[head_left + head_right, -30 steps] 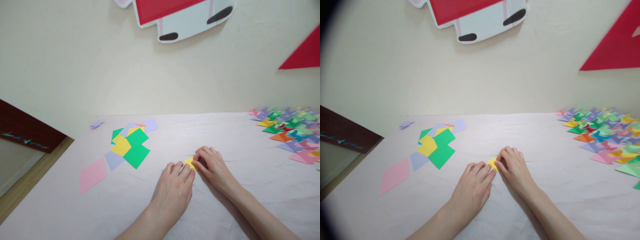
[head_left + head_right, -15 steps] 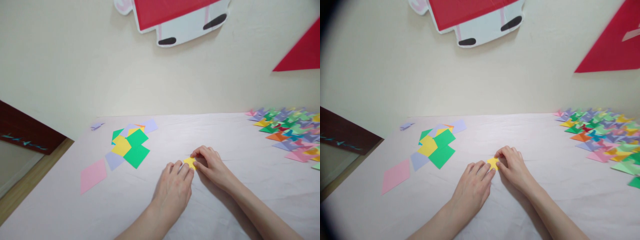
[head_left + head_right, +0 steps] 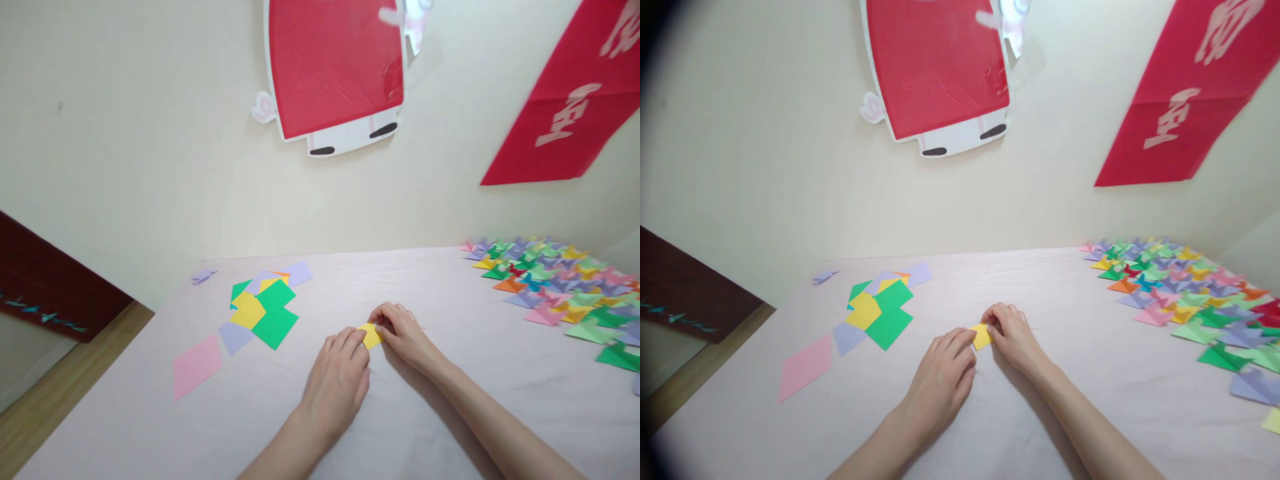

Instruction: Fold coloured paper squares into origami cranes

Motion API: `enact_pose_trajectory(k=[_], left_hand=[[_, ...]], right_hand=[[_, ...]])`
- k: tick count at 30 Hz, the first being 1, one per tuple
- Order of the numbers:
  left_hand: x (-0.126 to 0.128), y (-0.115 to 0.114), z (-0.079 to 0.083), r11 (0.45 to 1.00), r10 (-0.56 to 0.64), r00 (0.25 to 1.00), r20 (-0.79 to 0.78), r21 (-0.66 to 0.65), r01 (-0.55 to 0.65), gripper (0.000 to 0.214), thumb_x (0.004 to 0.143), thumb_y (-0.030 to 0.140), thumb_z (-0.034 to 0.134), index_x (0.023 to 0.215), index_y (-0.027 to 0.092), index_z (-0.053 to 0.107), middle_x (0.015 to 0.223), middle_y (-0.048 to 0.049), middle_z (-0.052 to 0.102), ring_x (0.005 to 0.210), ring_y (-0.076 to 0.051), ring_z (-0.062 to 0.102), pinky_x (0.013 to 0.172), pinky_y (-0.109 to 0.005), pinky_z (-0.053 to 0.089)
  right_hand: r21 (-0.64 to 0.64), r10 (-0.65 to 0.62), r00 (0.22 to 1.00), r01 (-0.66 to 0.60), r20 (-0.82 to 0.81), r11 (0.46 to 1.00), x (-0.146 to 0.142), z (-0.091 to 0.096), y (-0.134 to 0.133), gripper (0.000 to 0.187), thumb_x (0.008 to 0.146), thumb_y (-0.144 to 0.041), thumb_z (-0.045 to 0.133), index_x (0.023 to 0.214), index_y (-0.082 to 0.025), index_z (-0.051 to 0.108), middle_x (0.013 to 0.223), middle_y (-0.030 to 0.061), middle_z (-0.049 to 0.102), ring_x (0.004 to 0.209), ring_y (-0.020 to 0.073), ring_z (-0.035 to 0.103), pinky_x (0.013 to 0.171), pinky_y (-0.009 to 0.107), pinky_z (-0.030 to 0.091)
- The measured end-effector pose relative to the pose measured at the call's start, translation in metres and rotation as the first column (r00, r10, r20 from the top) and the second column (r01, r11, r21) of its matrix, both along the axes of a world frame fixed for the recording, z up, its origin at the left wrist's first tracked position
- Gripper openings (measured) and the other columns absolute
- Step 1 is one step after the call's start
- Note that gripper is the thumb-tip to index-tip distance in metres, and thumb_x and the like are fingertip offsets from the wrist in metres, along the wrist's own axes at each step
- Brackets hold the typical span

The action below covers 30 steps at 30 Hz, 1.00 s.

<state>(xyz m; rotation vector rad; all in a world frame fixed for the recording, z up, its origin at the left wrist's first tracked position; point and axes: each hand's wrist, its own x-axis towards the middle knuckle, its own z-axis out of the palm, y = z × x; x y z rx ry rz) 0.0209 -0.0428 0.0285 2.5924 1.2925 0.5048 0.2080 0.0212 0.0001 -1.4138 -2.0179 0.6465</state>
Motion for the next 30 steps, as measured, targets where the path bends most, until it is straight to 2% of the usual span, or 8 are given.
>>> enact_pose_trajectory(k=[2, 5, 9, 12, 17, 22, 25, 30], left_hand=[[-0.002, 0.007, 0.001, 0.998, -0.058, 0.995, 0.087, -0.028, 0.061, 0.03, 0.084, 0.005, 0.05, 0.109, 0.022, 0.053, 0.141, -0.0058, 0.05, 0.132, -0.021, 0.041, 0.105, -0.04, 0.037], [-0.002, 0.018, 0.002, 0.992, -0.108, 0.99, 0.096, -0.052, 0.113, 0.049, 0.083, 0.006, 0.051, 0.129, 0.021, 0.044, 0.143, -0.0079, 0.048, 0.134, -0.02, 0.04, 0.108, -0.041, 0.035], [0.001, 0.025, 0.003, 0.993, -0.101, 0.995, 0.016, -0.052, 0.101, 0.04, 0.087, 0.01, 0.05, 0.124, 0.024, 0.051, 0.131, -0.0048, 0.057, 0.12, -0.022, 0.049, 0.1, -0.04, 0.04], [0.004, 0.025, 0.001, 0.999, -0.019, 0.999, -0.038, -0.04, 0.018, 0.03, 0.087, 0.014, 0.053, 0.116, 0.024, 0.056, 0.124, -0.0056, 0.058, 0.11, -0.024, 0.052, 0.094, -0.04, 0.044], [0.005, 0.03, -0.001, 1.0, 0.008, 0.999, -0.036, -0.015, -0.008, 0.037, 0.087, 0.022, 0.059, 0.123, 0.022, 0.053, 0.148, -0.0076, 0.041, 0.117, -0.026, 0.048, 0.098, -0.043, 0.042], [0.0, 0.035, 0.005, 0.999, -0.03, 0.997, 0.064, -0.042, 0.033, 0.028, 0.086, 0.024, 0.064, 0.114, 0.024, 0.059, 0.118, -0.0024, 0.062, 0.107, -0.023, 0.051, 0.094, -0.038, 0.041], [-0.007, 0.031, 0.008, 0.999, 0.007, 0.998, 0.06, -0.045, -0.004, 0.025, 0.084, 0.023, 0.066, 0.108, 0.023, 0.06, 0.108, -0.0019, 0.062, 0.102, -0.022, 0.051, 0.091, -0.037, 0.04], [-0.019, 0.024, 0.009, 0.994, 0.059, 0.997, 0.054, -0.097, -0.054, 0.036, 0.078, 0.025, 0.071, 0.112, 0.023, 0.058, 0.099, -0.0014, 0.061, 0.096, -0.022, 0.052, 0.088, -0.037, 0.04]], right_hand=[[0.014, 0.0, 1.0, 0.0, -0.013, 1.0, -0.001, 0.004, 0.004, 0.015, 0.08, -0.016, 0.049, 0.085, -0.023, 0.061, 0.084, 0.0026, 0.066, 0.085, 0.0212, 0.056, 0.08, 0.035, 0.042], [0.036, -0.035, 0.999, 0.036, -0.03, 0.999, -0.001, 0.011, 0.007, 0.017, 0.084, -0.019, 0.046, 0.09, -0.023, 0.062, 0.087, 0.0037, 0.067, 0.088, 0.0212, 0.057, 0.08, 0.034, 0.045], [0.064, -0.078, 0.997, 0.078, -0.012, 0.995, 0.003, 0.017, -0.001, 0.014, 0.082, -0.019, 0.049, 0.089, -0.022, 0.06, 0.093, 0.005, 0.067, 0.089, 0.0224, 0.057, 0.082, 0.037, 0.044], [0.065, -0.074, 0.997, 0.073, 0.019, 0.995, 0.002, 0.016, -0.017, 0.008, 0.082, -0.021, 0.053, 0.084, -0.022, 0.06, 0.088, 0.0048, 0.067, 0.087, 0.0234, 0.056, 0.081, 0.037, 0.043], [0.101, -0.068, 0.988, 0.055, 0.137, 0.993, -0.007, 0.016, -0.036, 0.011, 0.082, -0.017, 0.055, 0.087, -0.021, 0.064, 0.094, 0.0067, 0.065, 0.09, 0.0242, 0.054, 0.082, 0.039, 0.041], [0.132, -0.042, 0.992, 0.026, 0.117, 0.991, -0.009, 0.015, -0.041, 0.021, 0.081, -0.013, 0.056, 0.097, -0.023, 0.066, 0.104, 0.0072, 0.065, 0.095, 0.0255, 0.054, 0.084, 0.041, 0.044], [0.107, 0.055, 0.996, -0.062, 0.066, 0.992, -0.01, 0.01, -0.04, 0.03, 0.083, -0.007, 0.05, 0.1, -0.024, 0.068, 0.108, 0.0063, 0.067, 0.099, 0.0245, 0.055, 0.088, 0.042, 0.045], [0.099, 0.183, 0.983, -0.181, -0.01, 0.978, -0.012, 0.01, -0.034, 0.034, 0.09, -0.01, 0.044, 0.106, -0.026, 0.069, 0.116, 0.0052, 0.069, 0.103, 0.0238, 0.055, 0.092, 0.044, 0.045]])
